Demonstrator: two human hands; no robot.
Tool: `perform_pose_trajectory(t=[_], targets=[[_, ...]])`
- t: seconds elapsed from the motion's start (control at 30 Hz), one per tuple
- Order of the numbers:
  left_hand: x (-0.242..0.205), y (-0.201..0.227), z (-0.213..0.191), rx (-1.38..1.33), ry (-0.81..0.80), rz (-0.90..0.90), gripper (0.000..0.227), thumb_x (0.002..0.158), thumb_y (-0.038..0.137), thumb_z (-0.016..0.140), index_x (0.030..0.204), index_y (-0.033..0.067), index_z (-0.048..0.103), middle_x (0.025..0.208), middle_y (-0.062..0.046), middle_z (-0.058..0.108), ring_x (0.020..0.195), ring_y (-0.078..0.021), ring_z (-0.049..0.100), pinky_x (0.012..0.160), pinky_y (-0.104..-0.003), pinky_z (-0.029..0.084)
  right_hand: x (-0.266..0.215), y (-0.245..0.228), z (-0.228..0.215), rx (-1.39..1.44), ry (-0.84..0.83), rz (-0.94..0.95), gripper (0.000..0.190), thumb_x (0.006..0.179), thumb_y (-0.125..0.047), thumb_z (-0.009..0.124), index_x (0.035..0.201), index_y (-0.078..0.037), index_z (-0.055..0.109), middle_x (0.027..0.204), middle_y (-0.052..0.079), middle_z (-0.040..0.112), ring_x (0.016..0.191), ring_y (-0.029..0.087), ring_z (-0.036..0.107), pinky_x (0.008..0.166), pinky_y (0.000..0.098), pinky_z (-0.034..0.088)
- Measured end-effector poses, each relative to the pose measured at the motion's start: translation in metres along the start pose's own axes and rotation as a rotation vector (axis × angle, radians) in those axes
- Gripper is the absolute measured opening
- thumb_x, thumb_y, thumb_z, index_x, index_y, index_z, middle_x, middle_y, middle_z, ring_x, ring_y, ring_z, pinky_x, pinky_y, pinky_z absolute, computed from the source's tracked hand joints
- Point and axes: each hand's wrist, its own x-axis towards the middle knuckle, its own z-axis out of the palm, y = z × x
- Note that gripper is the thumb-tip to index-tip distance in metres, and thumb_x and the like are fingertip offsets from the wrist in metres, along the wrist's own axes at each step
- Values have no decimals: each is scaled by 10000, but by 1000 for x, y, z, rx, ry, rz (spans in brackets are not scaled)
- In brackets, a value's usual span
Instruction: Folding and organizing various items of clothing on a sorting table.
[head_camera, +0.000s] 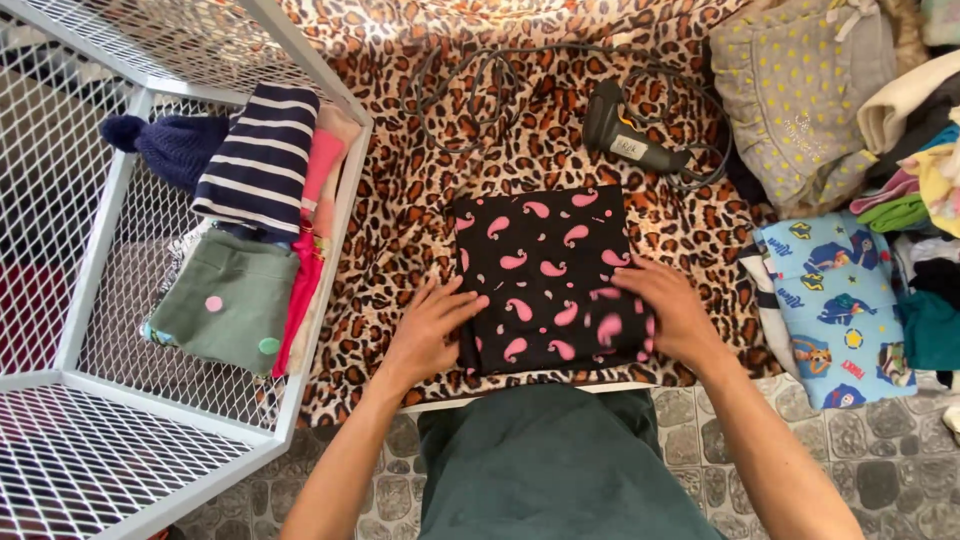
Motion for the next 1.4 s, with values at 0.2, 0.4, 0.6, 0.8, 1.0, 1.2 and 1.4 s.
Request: perform_pose_trajectory(t=[0.2,0.4,0.6,0.8,1.0,1.2,1.4], targets=[[11,5,-22,370,-224,377,686,697,56,771,1351,223,645,1497,-26,574,1481,-319,403,1226,-531,317,13,-46,-42,-367,-201,-207,1113,396,54,833,1439,-232,572,1560,-26,531,1521,314,379,1220,521,308],[48,0,-20,-411,-181,-441,193,1043,128,531,979,119,713,630,-56,681,562,-249,656,570,-405,539,3,41,5,3,-77,347,152,904,-209,540,850,-107,639,720,94,689,845,369,710,793,455,530],[111,-8,-16,-424,36,-843,698,1035,506,566,1451,-35,421,1430,-375,492,1210,-408,651,909,-519,593,96,21,7,122,220,654,478,1076,-462,600,1401,-112,597,1007,172,751,986,395,722,793,517,539],[104,34,-32,-444,244,-690,707,995,125,667,1568,-24,280,881,-260,666,907,-340,714,987,-568,484,96,-29,-6,129,338,461,413,1025,-81,640,1407,36,537,929,225,702,808,400,704,644,447,530],[90,16,-5,91,343,-568,770,987,326,739,1538,-34,340,1062,-201,533,1038,-396,549,878,-503,428,88,-63,-11,-122,362,451,485,976,-97,726,1387,84,543,976,311,685,789,446,692,619,524,541],[121,-8,55,486,371,67,607,975,17,484,1569,140,464,1650,-112,371,1533,-387,289,1236,-506,258,129,-70,24,-478,522,-75,618,923,-170,768,1474,7,551,1448,267,536,1346,465,518,1117,525,438],[155,8,46,383,-229,-158,658,1018,362,434,1618,107,344,1704,-113,251,1573,-374,159,1266,-590,90,141,-58,62,-459,37,246,802,1089,-662,232,1608,-74,401,1709,152,271,1578,428,117,1228,640,-36]])
